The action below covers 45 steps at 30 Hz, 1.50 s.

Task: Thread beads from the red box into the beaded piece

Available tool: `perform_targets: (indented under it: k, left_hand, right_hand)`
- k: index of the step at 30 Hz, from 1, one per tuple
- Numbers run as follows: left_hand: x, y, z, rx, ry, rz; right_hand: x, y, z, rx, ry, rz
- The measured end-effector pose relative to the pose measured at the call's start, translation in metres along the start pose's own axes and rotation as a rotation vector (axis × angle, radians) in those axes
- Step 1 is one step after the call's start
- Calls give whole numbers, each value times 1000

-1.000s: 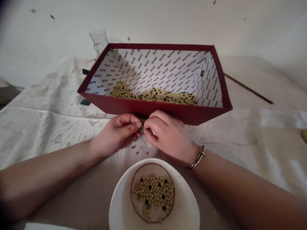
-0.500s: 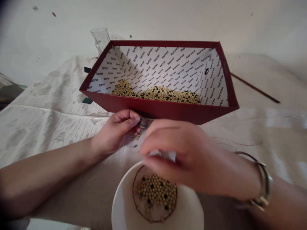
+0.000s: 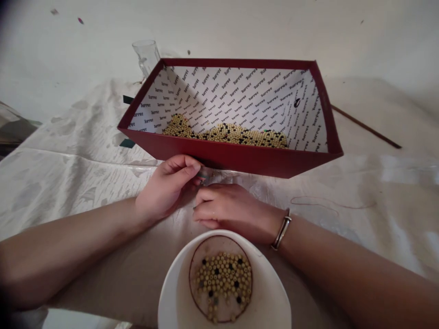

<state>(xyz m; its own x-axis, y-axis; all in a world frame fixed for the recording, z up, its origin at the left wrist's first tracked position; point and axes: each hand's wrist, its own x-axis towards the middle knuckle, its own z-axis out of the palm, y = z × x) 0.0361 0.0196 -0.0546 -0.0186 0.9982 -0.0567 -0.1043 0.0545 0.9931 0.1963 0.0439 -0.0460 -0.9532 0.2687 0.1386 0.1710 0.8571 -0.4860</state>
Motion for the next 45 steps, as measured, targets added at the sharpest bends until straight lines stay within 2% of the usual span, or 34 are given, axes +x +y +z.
perform_targets:
  k: [3,6,12,14,21,27,32,45]
  left_hand:
    - [0,0,0,2,6,-1]
    - [0,0,-1,20,-4,-1]
    - [0,1,-1,31,-85,-16]
    - [-1,2,-1,58,-113,-27]
    - [-2,5,-1,112,-203,-55]
    - [1,4,-2,11,-187,-95]
    - [2,2,-3,-27,-188,-105]
    - [1,4,-3,8,-194,-105]
  right_hand:
    - [0,2,2,-33,33,35]
    - [-3,4,3,-93,134,100]
    - [-11,6,-8,-176,562,167]
    - [-11,6,-9,-224,629,169]
    - [-8,9,-5,-368,611,133]
    - [-10,14,-5,-439,643,100]
    - [-10,13,-4,-485,622,140]
    - [-9,12,-5,-377,619,211]
